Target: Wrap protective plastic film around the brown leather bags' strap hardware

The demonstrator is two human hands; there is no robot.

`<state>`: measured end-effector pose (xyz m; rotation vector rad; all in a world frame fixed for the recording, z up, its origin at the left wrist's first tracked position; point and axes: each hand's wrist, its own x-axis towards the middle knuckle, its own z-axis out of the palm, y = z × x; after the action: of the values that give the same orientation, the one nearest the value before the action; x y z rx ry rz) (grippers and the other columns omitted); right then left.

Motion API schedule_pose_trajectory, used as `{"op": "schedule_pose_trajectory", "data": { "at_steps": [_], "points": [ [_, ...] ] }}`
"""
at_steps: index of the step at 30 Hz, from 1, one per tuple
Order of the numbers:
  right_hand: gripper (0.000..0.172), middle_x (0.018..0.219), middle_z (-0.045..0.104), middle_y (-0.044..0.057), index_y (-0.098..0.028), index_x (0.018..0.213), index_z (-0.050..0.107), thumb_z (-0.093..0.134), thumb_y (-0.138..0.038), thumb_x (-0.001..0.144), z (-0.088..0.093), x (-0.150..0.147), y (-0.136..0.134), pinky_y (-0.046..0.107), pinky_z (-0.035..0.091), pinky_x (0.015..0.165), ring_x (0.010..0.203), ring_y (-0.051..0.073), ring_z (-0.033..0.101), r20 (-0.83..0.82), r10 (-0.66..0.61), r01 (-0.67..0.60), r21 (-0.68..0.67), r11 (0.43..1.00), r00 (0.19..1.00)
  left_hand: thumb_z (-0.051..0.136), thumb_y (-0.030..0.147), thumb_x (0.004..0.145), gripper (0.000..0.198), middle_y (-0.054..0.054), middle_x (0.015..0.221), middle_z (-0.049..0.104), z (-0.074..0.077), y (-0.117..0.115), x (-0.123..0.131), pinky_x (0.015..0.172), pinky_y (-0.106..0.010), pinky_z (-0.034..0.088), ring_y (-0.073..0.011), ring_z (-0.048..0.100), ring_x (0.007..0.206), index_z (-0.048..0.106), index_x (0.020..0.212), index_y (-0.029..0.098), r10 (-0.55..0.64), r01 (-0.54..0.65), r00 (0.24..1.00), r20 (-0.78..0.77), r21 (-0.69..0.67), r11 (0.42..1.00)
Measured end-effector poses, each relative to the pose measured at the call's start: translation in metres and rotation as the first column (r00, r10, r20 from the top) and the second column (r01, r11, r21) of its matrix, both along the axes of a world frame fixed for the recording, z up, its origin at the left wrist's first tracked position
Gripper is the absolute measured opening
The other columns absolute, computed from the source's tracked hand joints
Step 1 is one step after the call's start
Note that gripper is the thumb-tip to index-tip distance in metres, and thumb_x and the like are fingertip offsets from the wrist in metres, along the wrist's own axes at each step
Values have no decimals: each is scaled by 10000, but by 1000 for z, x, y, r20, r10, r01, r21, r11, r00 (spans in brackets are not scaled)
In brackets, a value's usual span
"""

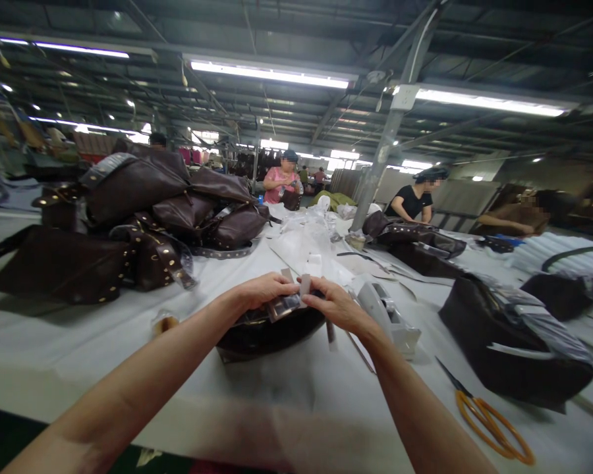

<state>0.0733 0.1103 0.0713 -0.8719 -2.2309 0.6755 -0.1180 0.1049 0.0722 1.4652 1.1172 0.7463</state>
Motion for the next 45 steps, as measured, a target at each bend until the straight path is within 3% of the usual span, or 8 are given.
{"op": "schedule_pose_trajectory", "data": {
  "at_steps": [5, 10, 14, 17, 26, 34, 39, 45],
  "points": [
    [223, 851, 656, 21, -196, 749, 633, 523, -372, 831, 4, -1, 8, 394, 405, 952, 951, 237, 589, -65, 117, -129, -222, 966, 991, 689, 636, 608, 503, 57, 524, 433, -6, 2, -2, 426, -231, 204, -73, 326, 465, 610, 681, 145, -57, 62, 997, -54, 90, 994],
    [311, 1005, 651, 45, -195, 633, 577, 658, -466, 763, 5, -1, 4, 365, 286, 1039, 1187, 270, 470, -214, 145, -208, -310, 928, 966, 609, 644, 709, 504, 57, 571, 420, -4, -2, -5, 414, -215, 214, -65, 313, 467, 619, 751, 141, -141, 162, 982, -125, 172, 972],
    [307, 834, 642, 15, -187, 684, 612, 698, -479, 723, 4, -1, 2, 325, 368, 867, 910, 221, 550, -274, 132, -245, -434, 867, 953, 579, 642, 737, 496, 66, 566, 394, 0, -6, -6, 374, -212, 220, -68, 310, 434, 632, 816, 155, -141, 173, 972, -187, 172, 970],
    [287, 717, 602, -20, -181, 750, 636, 714, -454, 705, 1, -2, 5, 284, 358, 746, 734, 166, 510, -287, 92, -227, -484, 845, 953, 595, 626, 729, 486, 65, 567, 390, -1, -5, -6, 374, -210, 222, -69, 315, 442, 637, 797, 147, -127, 163, 974, -186, 190, 968],
    [241, 647, 499, -51, -185, 711, 567, 664, -405, 712, -6, -4, 13, 249, 302, 629, 637, 121, 422, -260, 38, -162, -472, 867, 965, 594, 515, 754, 382, 53, 586, 436, -4, 0, -6, 431, -207, 251, -79, 350, 492, 645, 809, 141, -129, 169, 974, -187, 215, 962],
    [208, 708, 554, -31, -202, 817, 623, 606, -405, 779, -17, -10, 17, 257, 386, 665, 693, 144, 484, -296, -8, -71, -254, 964, 955, 601, 467, 738, 318, 64, 560, 411, -4, 6, -6, 460, -220, 255, -83, 330, 503, 604, 718, 149, -125, 171, 974, -187, 256, 951],
    [230, 720, 618, -7, -196, 743, 664, 687, -421, 699, -15, -17, 20, 279, 412, 673, 709, 166, 536, -349, 1, -114, -303, 946, 937, 596, 370, 741, 233, 36, 676, 527, -7, 9, -6, 575, -216, 352, -105, 438, 617, 651, 777, 147, -174, 211, 973, -149, 292, 933],
    [290, 684, 665, 5, -175, 718, 712, 749, -430, 585, -11, -27, 15, 287, 409, 635, 634, 153, 545, -442, -143, -104, -489, 866, 885, 600, 327, 750, 229, 16, 780, 603, -8, 11, -8, 699, -226, 417, -130, 510, 726, 675, 858, 140, -200, 227, 973, -117, 308, 924]
  ]
}}
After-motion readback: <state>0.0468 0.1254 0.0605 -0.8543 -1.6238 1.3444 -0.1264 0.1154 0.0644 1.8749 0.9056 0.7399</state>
